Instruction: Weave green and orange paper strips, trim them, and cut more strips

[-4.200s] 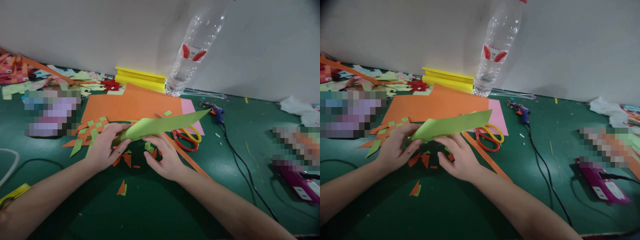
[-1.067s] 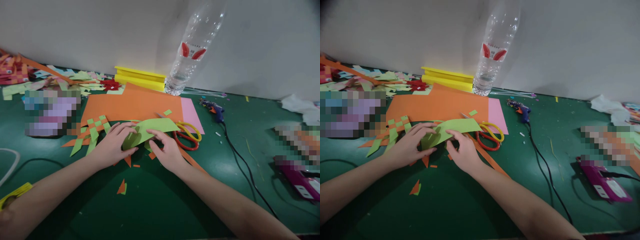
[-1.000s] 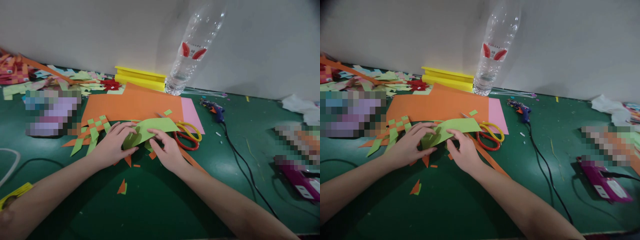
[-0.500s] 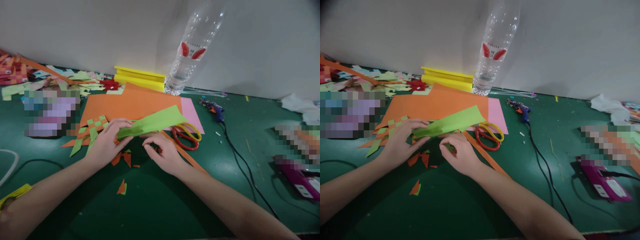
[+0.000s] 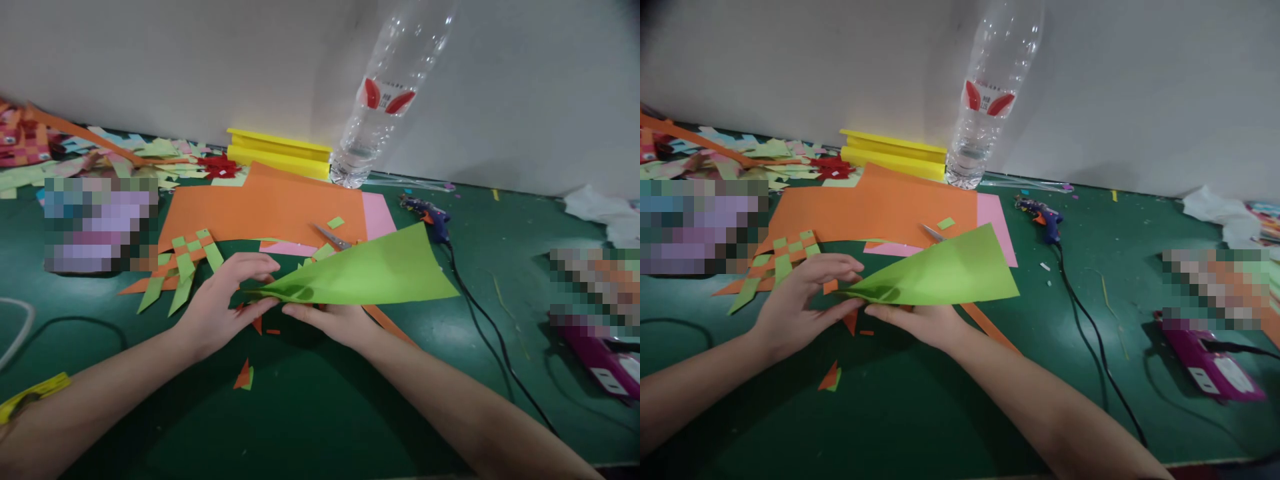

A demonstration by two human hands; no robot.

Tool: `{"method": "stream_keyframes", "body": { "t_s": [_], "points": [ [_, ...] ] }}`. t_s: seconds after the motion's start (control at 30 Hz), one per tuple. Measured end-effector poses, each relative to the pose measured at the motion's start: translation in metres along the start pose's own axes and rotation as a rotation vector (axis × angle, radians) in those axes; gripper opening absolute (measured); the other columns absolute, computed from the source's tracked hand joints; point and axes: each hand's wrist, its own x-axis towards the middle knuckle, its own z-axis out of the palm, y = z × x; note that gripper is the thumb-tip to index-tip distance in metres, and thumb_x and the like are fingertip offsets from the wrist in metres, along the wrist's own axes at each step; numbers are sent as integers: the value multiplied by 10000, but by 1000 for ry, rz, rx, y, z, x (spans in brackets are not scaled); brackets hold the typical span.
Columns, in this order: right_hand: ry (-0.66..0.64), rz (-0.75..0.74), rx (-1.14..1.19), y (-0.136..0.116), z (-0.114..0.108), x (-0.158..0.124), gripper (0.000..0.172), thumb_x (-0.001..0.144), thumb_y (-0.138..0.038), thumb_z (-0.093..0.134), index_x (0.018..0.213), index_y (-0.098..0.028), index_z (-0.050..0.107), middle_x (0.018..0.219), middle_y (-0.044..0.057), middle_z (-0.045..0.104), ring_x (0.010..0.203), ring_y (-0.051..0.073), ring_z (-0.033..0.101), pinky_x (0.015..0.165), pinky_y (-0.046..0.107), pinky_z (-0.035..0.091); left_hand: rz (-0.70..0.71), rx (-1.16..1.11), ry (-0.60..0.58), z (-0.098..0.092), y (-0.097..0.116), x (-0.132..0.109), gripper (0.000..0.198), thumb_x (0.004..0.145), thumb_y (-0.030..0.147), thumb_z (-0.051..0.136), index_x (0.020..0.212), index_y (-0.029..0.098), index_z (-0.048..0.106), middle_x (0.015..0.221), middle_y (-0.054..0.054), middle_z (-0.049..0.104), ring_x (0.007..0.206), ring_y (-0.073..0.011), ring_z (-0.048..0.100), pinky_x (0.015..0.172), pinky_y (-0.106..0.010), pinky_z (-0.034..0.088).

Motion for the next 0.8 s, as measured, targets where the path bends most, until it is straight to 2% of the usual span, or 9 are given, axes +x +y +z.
{"method": "stream_keyframes", "body": {
  "t_s": [0.13,0.27,0.37,0.47,0.57,0.63,0.73,0.8],
  "points": [
    [-20,3,22,-1,-1,0,211,857,-297,666,1059,-246,701,1077,15,751,1024,187,699,963,361,553,44,61,-23,-3,1,-2,293,884,160,641,1139,256,534,1142,-47,618,967,-171,667,799,-302,594],
    [-51,48,48,-2,-2,-1,192,895,-314,608,1065,-282,693,1093,-3,742,1056,186,689,993,393,545,60,105,-37,-4,3,-3,334,876,136,631,1157,269,507,1145,-51,618,1053,-194,643,869,-338,575],
    [-6,135,36,-3,-1,-2,226,870,-356,636,1081,-292,686,1118,7,736,1073,216,682,1002,422,544,0,72,-37,-2,1,-3,386,873,163,626,1210,282,482,1206,-69,578,1037,-203,650,872,-362,576],
    [97,202,6,-1,0,-4,242,829,-401,683,1041,-286,695,1091,24,741,1043,244,691,969,433,566,-110,8,-97,0,-3,-3,466,857,239,655,1267,300,442,1224,-78,574,954,-205,677,826,-377,590],
    [192,204,11,0,1,-4,183,829,-394,684,966,-274,695,1012,23,750,985,234,703,918,414,588,-185,-24,-144,0,-6,-3,519,847,321,673,1297,293,417,1132,-62,645,933,-213,687,816,-372,583],
    [215,165,27,0,1,-3,142,841,-370,669,940,-269,685,976,16,750,963,218,705,915,396,584,-238,-32,-179,0,-7,-3,509,855,378,659,1298,279,428,1020,-40,685,865,-205,700,705,-313,588],
    [229,123,26,-1,1,-2,147,843,-372,664,939,-263,684,966,18,748,958,215,704,910,393,581,-303,-1,-255,0,-7,-3,383,869,446,622,1179,245,525,873,-15,706,728,-192,705,548,-252,542],
    [234,120,8,-1,1,-2,164,842,-376,663,952,-259,693,977,25,747,967,222,703,907,402,581,-306,28,-271,0,-7,-3,321,880,467,594,1093,229,555,830,-11,718,701,-194,709,558,-259,537]
  ]
}}
